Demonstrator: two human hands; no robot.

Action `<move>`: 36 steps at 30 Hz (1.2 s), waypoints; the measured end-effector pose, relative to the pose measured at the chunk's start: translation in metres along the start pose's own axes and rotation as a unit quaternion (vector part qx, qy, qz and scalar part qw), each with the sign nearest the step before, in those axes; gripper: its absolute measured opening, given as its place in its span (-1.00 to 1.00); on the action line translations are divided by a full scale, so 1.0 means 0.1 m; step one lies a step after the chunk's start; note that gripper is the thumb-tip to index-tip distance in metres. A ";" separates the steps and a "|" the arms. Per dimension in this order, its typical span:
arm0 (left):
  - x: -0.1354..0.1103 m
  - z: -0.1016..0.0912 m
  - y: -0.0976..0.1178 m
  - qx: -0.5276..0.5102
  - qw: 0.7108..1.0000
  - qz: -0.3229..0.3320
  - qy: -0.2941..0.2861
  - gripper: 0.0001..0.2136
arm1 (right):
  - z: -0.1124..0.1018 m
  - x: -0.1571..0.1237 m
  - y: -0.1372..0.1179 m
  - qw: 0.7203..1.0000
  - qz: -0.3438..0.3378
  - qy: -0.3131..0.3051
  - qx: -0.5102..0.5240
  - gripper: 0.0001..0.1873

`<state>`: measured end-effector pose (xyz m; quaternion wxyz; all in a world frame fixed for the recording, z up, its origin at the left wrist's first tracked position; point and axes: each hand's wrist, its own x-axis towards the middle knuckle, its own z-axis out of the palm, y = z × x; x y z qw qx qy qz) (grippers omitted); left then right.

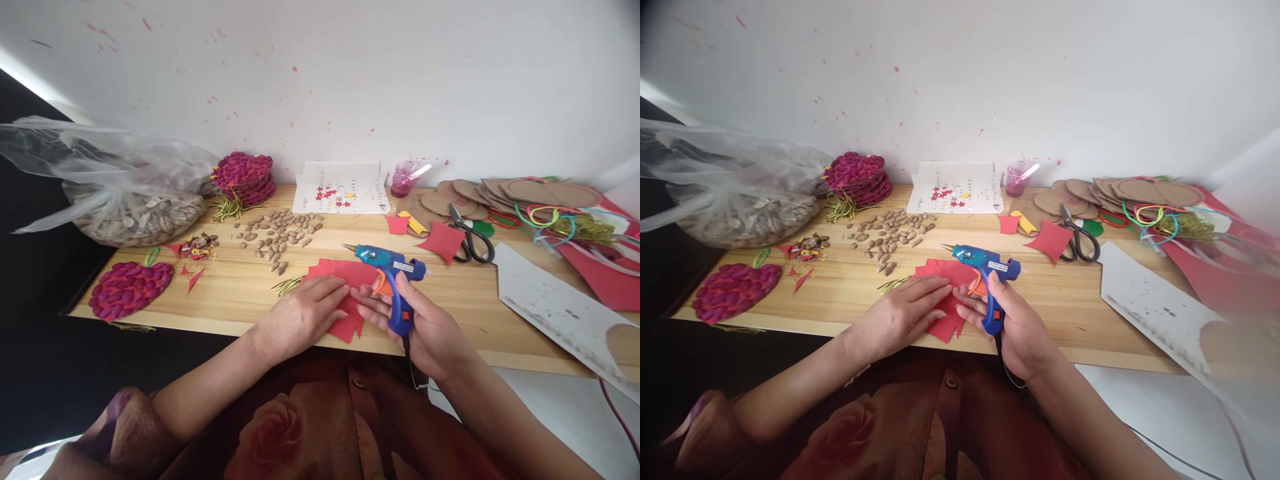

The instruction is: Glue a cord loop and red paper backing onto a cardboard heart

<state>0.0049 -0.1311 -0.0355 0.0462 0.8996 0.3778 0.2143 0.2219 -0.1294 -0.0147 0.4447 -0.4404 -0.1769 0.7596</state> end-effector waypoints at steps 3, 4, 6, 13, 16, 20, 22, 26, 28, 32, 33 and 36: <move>0.02 0.03 0.02 0.029 0.999 0.004 -0.039 -0.65 | -0.01 0.02 0.02 1.000 -0.005 -0.005 -0.009 -0.73; 0.03 0.04 0.01 0.038 0.998 0.001 -0.048 -0.63 | -0.02 0.02 0.02 1.000 -0.005 -0.010 -0.011 -0.72; 0.03 0.05 -0.01 0.047 0.997 -0.016 -0.065 -0.58 | -0.03 0.04 0.03 1.000 -0.001 -0.016 -0.015 -0.70; 0.07 0.05 0.00 0.074 0.988 -0.075 -0.111 -0.45 | -0.06 0.04 0.07 1.000 -0.006 -0.017 -0.014 -0.70; 0.12 0.02 -0.04 0.079 0.983 -0.108 -0.127 -0.37 | -0.05 0.04 0.08 1.000 -0.014 -0.022 -0.018 -0.71; 0.14 0.00 -0.10 0.076 0.978 -0.173 -0.092 -0.05 | -0.04 0.04 0.08 1.000 -0.015 -0.020 -0.013 -0.71; 0.11 -0.02 -0.10 0.091 0.976 -0.187 -0.057 -0.04 | -0.04 0.04 0.08 1.000 -0.017 -0.016 -0.006 -0.73; 0.02 -0.01 -0.02 0.105 0.988 -0.107 -0.040 -0.34 | -0.04 0.05 0.09 1.000 -0.013 -0.026 -0.008 -0.71; 0.00 0.01 0.02 0.088 0.992 -0.061 -0.067 -0.41 | -0.04 0.06 0.09 1.000 -0.009 -0.020 -0.004 -0.72; 0.04 0.05 0.04 0.102 0.987 -0.065 -0.108 -0.34 | -0.04 0.06 0.09 1.000 -0.007 -0.011 -0.001 -0.74; 0.06 0.05 0.03 0.113 0.984 -0.077 -0.114 -0.32 | -0.04 0.06 0.09 1.000 -0.008 -0.012 -0.002 -0.74; 0.12 0.04 0.02 0.131 0.976 -0.120 -0.125 -0.19 | -0.04 0.06 0.10 1.000 -0.013 -0.017 -0.004 -0.73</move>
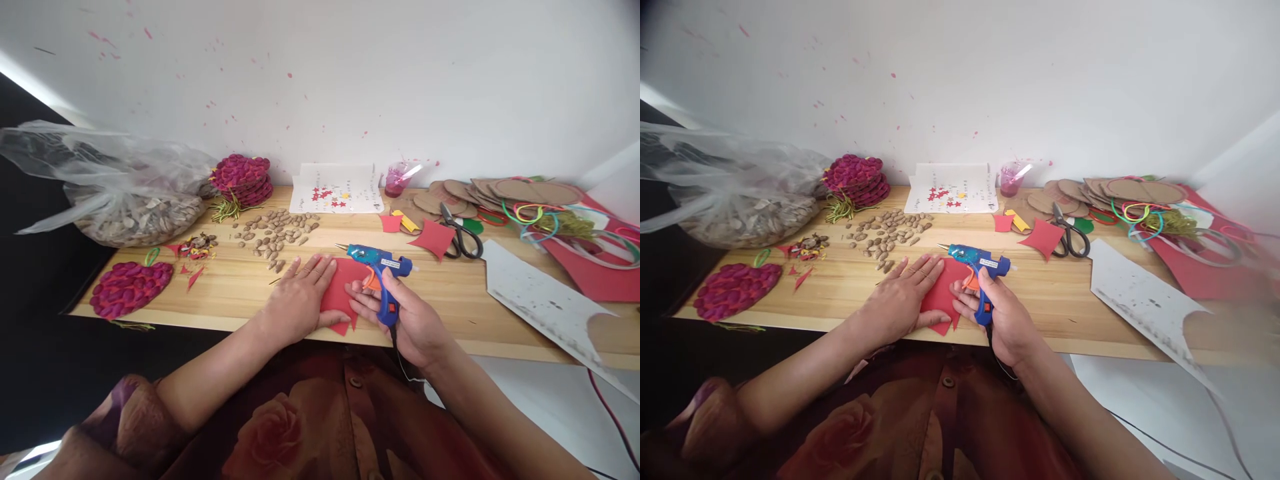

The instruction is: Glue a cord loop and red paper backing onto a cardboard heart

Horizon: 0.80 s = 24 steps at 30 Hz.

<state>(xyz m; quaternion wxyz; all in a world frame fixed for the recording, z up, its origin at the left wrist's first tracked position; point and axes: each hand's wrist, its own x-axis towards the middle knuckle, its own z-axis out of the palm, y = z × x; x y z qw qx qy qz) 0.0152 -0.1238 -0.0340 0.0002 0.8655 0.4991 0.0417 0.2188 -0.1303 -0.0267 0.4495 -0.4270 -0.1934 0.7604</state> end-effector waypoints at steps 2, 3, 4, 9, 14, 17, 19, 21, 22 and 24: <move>0.01 -0.02 0.01 0.007 0.999 -0.038 0.004 -0.07 | 0.00 0.00 0.00 1.000 -0.003 -0.005 -0.001 -0.73; 0.00 -0.02 0.02 0.012 0.998 -0.055 0.013 -0.02 | 0.00 0.00 0.01 1.000 -0.005 -0.007 -0.001 -0.72; -0.01 -0.02 0.03 0.017 0.997 -0.065 0.024 -0.01 | 0.01 -0.01 0.00 1.000 -0.006 -0.010 0.000 -0.72; -0.06 0.00 0.12 0.001 0.999 0.006 0.037 -0.27 | 0.05 -0.03 -0.02 1.000 -0.006 0.007 0.009 -0.77; 0.01 -0.05 0.10 -0.027 0.999 0.012 -0.025 -0.28 | 0.06 -0.02 -0.03 1.000 -0.003 0.016 0.014 -0.80; 0.07 -0.11 0.09 -0.019 0.999 0.003 -0.045 -0.24 | 0.06 -0.02 -0.03 1.000 -0.007 0.017 0.015 -0.79; 0.11 -0.12 0.10 -0.016 0.999 0.003 -0.035 -0.21 | 0.07 -0.03 -0.03 1.000 -0.005 0.018 0.016 -0.78; 0.15 -0.11 0.11 -0.014 1.000 0.001 -0.018 -0.18 | 0.09 -0.03 -0.03 1.000 -0.003 0.022 0.016 -0.79; 0.18 -0.10 0.12 -0.016 1.000 -0.003 -0.012 -0.17 | 0.09 -0.04 -0.03 1.000 -0.005 0.024 0.018 -0.80; 0.23 -0.08 0.10 -0.022 1.000 -0.017 -0.009 -0.13 | 0.10 -0.04 -0.03 0.999 -0.009 0.027 0.023 -0.82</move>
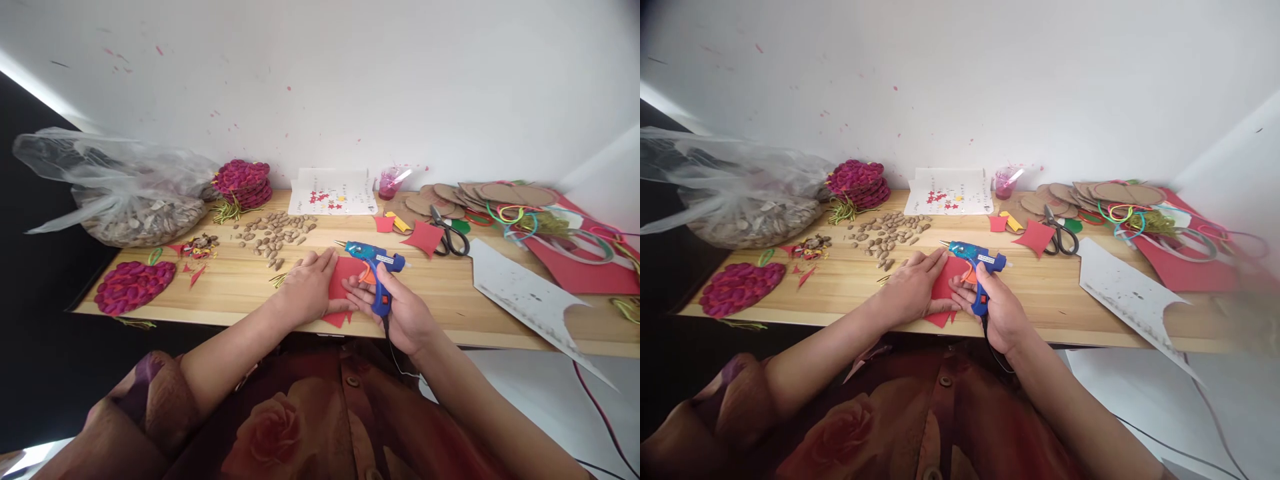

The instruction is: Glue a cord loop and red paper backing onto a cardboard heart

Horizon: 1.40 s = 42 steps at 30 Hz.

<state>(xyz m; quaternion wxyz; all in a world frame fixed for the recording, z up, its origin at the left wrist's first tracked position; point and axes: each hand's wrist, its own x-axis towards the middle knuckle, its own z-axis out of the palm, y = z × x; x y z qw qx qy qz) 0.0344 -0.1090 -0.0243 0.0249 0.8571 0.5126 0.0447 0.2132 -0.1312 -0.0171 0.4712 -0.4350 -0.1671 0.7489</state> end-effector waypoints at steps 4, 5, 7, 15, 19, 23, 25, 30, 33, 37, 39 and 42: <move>0.03 0.00 -0.22 -0.011 0.997 -0.060 0.037 -0.20 | -0.05 0.01 0.01 1.000 -0.007 -0.018 0.002 -0.79; 0.01 -0.02 -0.30 -0.009 0.995 -0.069 0.075 -0.32 | -0.07 0.02 0.01 1.000 -0.009 -0.026 -0.001 -0.77; -0.07 -0.05 -0.47 -0.018 0.986 -0.063 0.151 -0.54 | -0.11 0.03 0.01 0.999 -0.007 -0.039 -0.006 -0.72; -0.43 -0.09 -0.55 -0.062 0.975 -0.072 0.200 -0.64 | -0.09 0.02 -0.03 1.000 -0.004 -0.016 0.009 -0.66; -0.38 0.03 -0.39 -0.135 0.967 0.049 0.212 -0.77 | -0.10 0.04 0.00 1.000 -0.024 -0.017 -0.008 -0.70; -0.29 0.16 -0.31 -0.154 0.973 0.113 0.129 -0.53 | -0.10 0.06 0.02 0.999 -0.042 -0.003 -0.028 -0.73; -0.26 0.20 -0.30 -0.141 0.975 0.129 0.110 -0.53 | -0.09 0.07 0.00 0.998 -0.050 0.005 -0.024 -0.75; -0.25 0.16 -0.32 -0.088 0.990 0.086 0.064 -0.47 | -0.04 0.10 -0.09 0.998 -0.054 0.028 -0.013 -0.81; -0.27 0.12 -0.33 -0.063 0.996 0.037 0.046 -0.41 | -0.02 0.10 -0.12 0.998 -0.056 0.035 -0.010 -0.81; -0.32 0.12 -0.33 -0.012 0.993 -0.016 0.112 -0.31 | -0.07 0.06 -0.17 0.991 -0.104 0.088 0.015 -0.81; -0.37 0.11 -0.36 -0.007 0.984 -0.013 0.177 -0.39 | -0.15 0.00 -0.22 0.988 -0.114 0.104 0.020 -0.77; -0.47 0.05 -0.48 -0.054 0.967 0.021 0.249 -0.67 | -0.33 -0.11 -0.29 0.988 -0.101 0.112 0.018 -0.68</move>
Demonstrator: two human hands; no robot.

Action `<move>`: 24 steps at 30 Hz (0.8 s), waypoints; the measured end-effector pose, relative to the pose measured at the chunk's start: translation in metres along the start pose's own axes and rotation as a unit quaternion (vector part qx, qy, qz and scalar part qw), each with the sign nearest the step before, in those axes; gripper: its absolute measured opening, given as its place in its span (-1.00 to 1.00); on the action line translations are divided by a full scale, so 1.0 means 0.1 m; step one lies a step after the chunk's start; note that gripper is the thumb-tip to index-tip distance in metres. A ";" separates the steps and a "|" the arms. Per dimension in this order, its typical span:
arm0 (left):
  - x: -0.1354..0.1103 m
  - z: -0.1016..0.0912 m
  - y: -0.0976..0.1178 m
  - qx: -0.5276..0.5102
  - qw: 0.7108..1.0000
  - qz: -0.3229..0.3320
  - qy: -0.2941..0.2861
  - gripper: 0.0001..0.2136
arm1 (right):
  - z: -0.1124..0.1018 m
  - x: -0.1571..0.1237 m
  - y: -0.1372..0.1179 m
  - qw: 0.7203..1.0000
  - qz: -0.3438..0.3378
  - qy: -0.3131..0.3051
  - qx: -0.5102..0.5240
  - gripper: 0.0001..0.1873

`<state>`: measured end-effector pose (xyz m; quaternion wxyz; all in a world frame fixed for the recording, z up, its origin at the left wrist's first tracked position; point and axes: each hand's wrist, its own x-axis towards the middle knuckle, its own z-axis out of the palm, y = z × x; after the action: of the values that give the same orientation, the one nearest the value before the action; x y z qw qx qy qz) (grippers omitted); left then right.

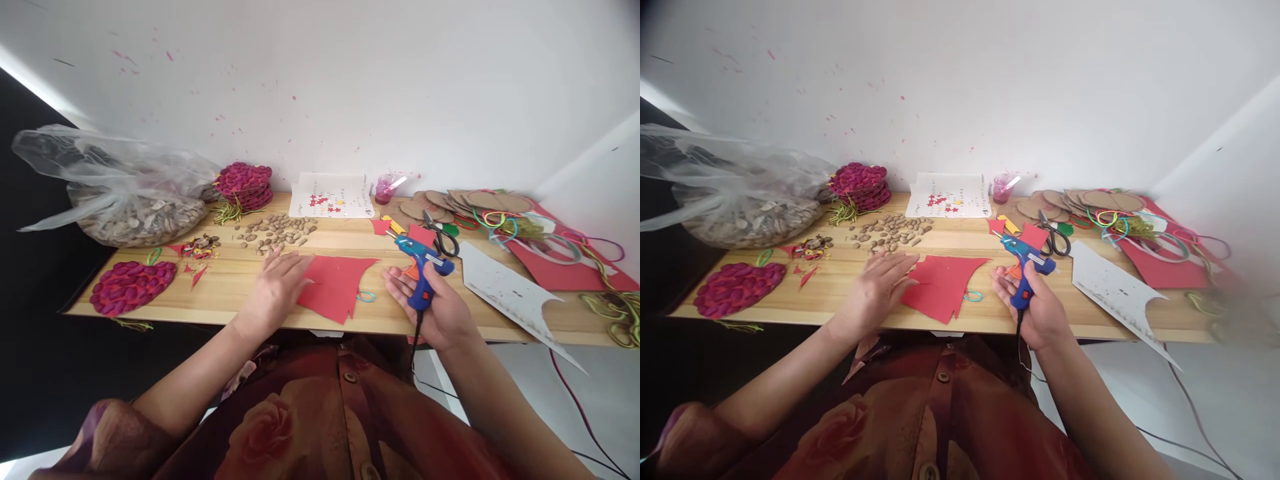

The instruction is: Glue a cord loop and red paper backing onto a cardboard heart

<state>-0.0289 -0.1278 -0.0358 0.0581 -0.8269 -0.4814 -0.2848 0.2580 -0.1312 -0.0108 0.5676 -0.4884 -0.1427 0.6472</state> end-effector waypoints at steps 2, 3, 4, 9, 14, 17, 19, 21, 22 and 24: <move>-0.03 -0.09 -0.09 -0.028 0.999 -0.028 0.027 -0.74 | -0.13 -0.04 -0.07 1.000 0.010 0.015 -0.001 -0.63; -0.05 -0.14 -0.13 -0.025 0.998 -0.046 0.046 -0.77 | -0.19 -0.06 -0.09 1.000 0.015 0.027 -0.001 -0.61; -0.06 -0.18 -0.17 -0.023 0.997 -0.055 0.050 -0.80 | -0.24 -0.07 -0.12 0.999 0.019 0.039 -0.002 -0.60; -0.12 -0.23 -0.21 0.003 0.997 -0.014 0.073 -0.79 | -0.43 -0.14 -0.16 1.000 -0.004 0.022 -0.005 -0.64; -0.20 -0.10 -0.19 -0.040 0.995 0.066 0.061 -0.62 | -0.56 -0.21 -0.14 0.998 -0.045 -0.022 -0.029 -0.66; -0.30 -0.04 -0.21 -0.072 0.991 0.105 0.032 -0.71 | -0.65 -0.27 -0.17 0.993 -0.090 0.009 -0.079 -0.60; -0.36 -0.04 -0.22 -0.079 0.991 0.107 0.028 -0.69 | -0.72 -0.31 -0.23 0.982 -0.136 0.035 -0.127 -0.58; -0.41 -0.07 -0.21 -0.089 0.991 0.096 0.040 -0.69 | -0.80 -0.34 -0.30 0.966 -0.177 0.065 -0.176 -0.56; -0.42 -0.09 -0.20 -0.092 0.990 0.090 0.050 -0.70 | -0.84 -0.36 -0.34 0.957 -0.196 0.080 -0.199 -0.55; -0.44 -0.13 -0.17 -0.087 0.990 0.078 0.082 -0.72 | -0.93 -0.39 -0.42 0.940 -0.224 0.104 -0.237 -0.54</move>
<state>-0.0651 -0.1570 -0.0510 0.0475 -0.8378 -0.3822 -0.3871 0.3519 -0.1866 -0.0060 0.5778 -0.6287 -0.3378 0.3960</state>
